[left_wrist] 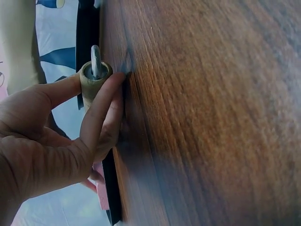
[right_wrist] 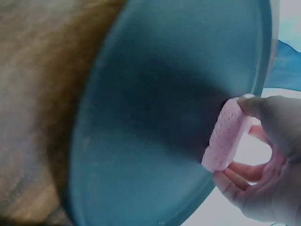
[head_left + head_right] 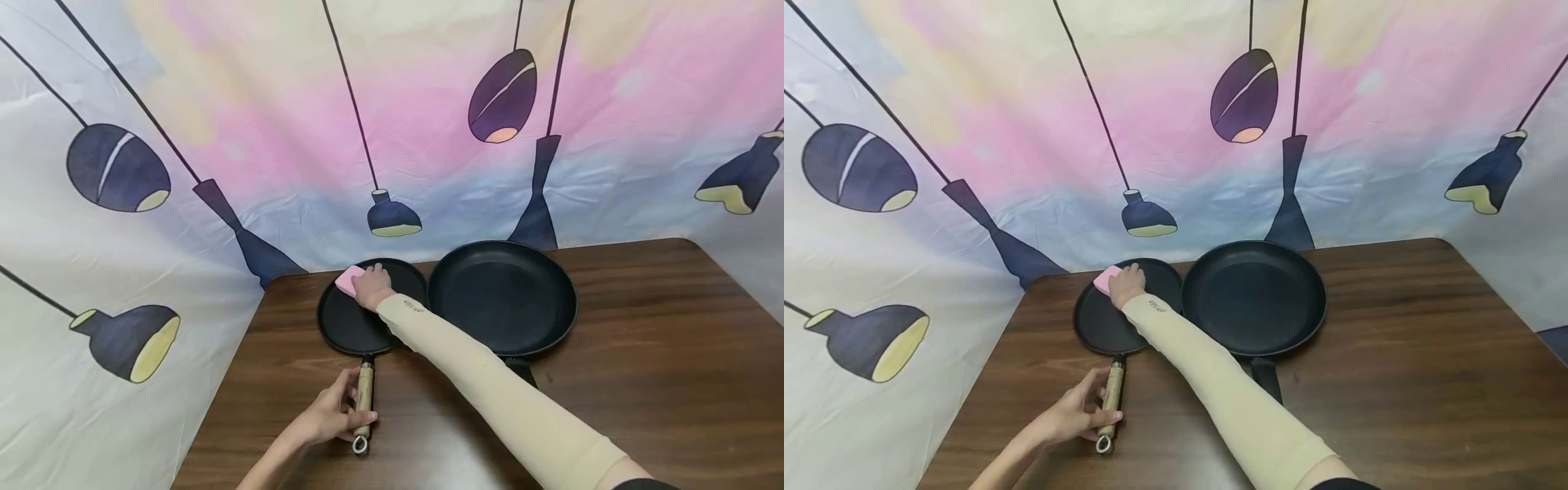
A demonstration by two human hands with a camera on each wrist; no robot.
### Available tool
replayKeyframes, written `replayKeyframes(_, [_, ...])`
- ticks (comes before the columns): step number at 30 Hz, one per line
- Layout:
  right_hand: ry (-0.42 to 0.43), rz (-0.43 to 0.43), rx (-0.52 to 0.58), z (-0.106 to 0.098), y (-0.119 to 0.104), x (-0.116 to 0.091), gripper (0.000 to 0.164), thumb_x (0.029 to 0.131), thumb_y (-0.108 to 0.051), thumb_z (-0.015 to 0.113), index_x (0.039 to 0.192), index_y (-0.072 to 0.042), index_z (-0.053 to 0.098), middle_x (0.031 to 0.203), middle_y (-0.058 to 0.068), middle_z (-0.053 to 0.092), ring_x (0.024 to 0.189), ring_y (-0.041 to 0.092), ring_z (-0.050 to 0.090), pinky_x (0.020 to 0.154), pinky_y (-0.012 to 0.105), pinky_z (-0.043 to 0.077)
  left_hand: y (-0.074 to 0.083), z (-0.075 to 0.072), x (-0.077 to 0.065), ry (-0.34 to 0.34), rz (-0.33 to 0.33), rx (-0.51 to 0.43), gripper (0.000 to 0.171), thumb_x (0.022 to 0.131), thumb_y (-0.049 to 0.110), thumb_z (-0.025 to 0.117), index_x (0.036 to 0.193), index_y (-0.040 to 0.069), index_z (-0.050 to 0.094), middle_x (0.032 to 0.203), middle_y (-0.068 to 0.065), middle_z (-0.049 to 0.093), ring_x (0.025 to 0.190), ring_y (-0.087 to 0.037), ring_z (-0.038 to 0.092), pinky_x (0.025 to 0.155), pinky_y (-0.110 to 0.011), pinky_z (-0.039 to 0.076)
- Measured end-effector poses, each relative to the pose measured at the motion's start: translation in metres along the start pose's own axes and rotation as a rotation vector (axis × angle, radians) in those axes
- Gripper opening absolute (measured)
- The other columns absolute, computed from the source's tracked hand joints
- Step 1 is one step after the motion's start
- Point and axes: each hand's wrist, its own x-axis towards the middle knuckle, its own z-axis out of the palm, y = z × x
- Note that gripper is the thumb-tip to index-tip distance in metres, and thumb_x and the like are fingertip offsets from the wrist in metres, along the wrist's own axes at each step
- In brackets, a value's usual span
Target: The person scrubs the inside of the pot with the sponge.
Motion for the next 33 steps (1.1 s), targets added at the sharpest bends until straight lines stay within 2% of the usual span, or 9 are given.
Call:
replayKeyframes(3, [0.007,-0.015,-0.067,0.006,0.002,-0.013,0.046,0.111,-0.034,0.041,0.157,-0.025,0.042,0.138,0.013,0.060,0.125,0.028,0.050,0.105,0.035,0.049,0.001,0.004,0.000,0.001,-0.002,0.002,0.083,0.091,0.010,0.078,0.153,-0.004,0.025,0.101,-0.010,0.043,0.073,-0.016,0.057,0.059,-0.041,0.065])
replayKeyframes(6, [0.015,-0.076,-0.153,0.009,0.005,-0.031,0.049,0.110,-0.038,0.046,0.157,-0.026,0.041,0.134,0.012,0.063,0.122,0.026,0.054,0.102,0.034,0.053,0.001,0.007,0.000,0.011,-0.009,0.006,0.082,0.090,0.009,0.079,0.152,-0.003,0.028,0.102,-0.011,0.045,0.074,-0.016,0.058,0.059,-0.041,0.065])
replayKeyframes(10, [-0.008,-0.171,-0.198,0.009,0.008,-0.058,0.056,0.104,-0.045,0.056,0.156,-0.028,0.043,0.135,0.011,0.064,0.120,0.026,0.057,0.098,0.033,0.057,0.001,0.007,0.002,0.024,-0.025,0.007,0.081,0.089,0.009,0.080,0.152,-0.001,0.030,0.103,-0.012,0.046,0.075,-0.016,0.060,0.061,-0.041,0.066])
replayKeyframes(16, [-0.025,-0.283,-0.110,0.005,0.015,-0.084,0.051,0.099,-0.041,0.067,0.148,-0.029,0.055,0.132,0.007,0.068,0.115,0.026,0.060,0.093,0.036,0.061,0.003,0.003,0.000,0.049,-0.055,0.026,0.083,0.089,0.012,0.080,0.154,0.000,0.029,0.107,-0.013,0.047,0.076,-0.015,0.062,0.065,-0.041,0.066])
replayKeyframes(22, [0.053,-0.274,0.070,-0.023,0.042,-0.093,0.060,0.094,-0.035,0.073,0.150,-0.030,0.053,0.132,0.010,0.066,0.115,0.029,0.058,0.090,0.040,0.059,0.011,-0.004,-0.004,0.103,-0.073,0.075,0.087,0.090,0.014,0.080,0.157,0.000,0.027,0.106,-0.013,0.050,0.072,-0.016,0.061,0.063,-0.041,0.066])
replayKeyframes(25, [0.114,-0.237,0.112,-0.044,0.075,-0.101,0.065,0.092,-0.035,0.076,0.151,-0.025,0.051,0.127,0.011,0.067,0.113,0.028,0.060,0.088,0.041,0.059,0.013,-0.005,-0.004,0.119,-0.059,0.182,0.087,0.090,0.019,0.081,0.157,-0.001,0.029,0.100,-0.011,0.051,0.069,-0.016,0.059,0.056,-0.037,0.063])
replayKeyframes(27, [0.139,-0.189,0.128,-0.054,0.102,-0.109,0.066,0.091,-0.034,0.076,0.151,-0.023,0.051,0.123,0.012,0.068,0.109,0.028,0.061,0.085,0.042,0.059,0.016,-0.004,-0.005,0.144,-0.027,0.301,0.086,0.088,0.024,0.083,0.154,-0.001,0.035,0.098,-0.010,0.054,0.071,-0.017,0.057,0.056,-0.034,0.058])
replayKeyframes(29, [0.137,-0.123,0.142,-0.056,0.131,-0.116,0.067,0.092,-0.036,0.074,0.152,-0.022,0.048,0.122,0.013,0.067,0.107,0.029,0.061,0.083,0.043,0.059,0.019,0.000,-0.004,0.197,0.017,0.467,0.085,0.084,0.028,0.086,0.151,0.000,0.041,0.102,-0.011,0.056,0.075,-0.019,0.056,0.059,-0.035,0.053])
replayKeyframes(33, [0.055,0.029,0.162,-0.044,0.179,-0.130,0.073,0.094,-0.037,0.071,0.158,-0.025,0.039,0.131,0.019,0.062,0.111,0.034,0.060,0.085,0.046,0.057,0.037,0.018,-0.002,0.305,0.114,0.823,0.076,0.082,0.035,0.087,0.143,0.005,0.053,0.116,-0.017,0.063,0.095,-0.031,0.063,0.076,-0.050,0.055])
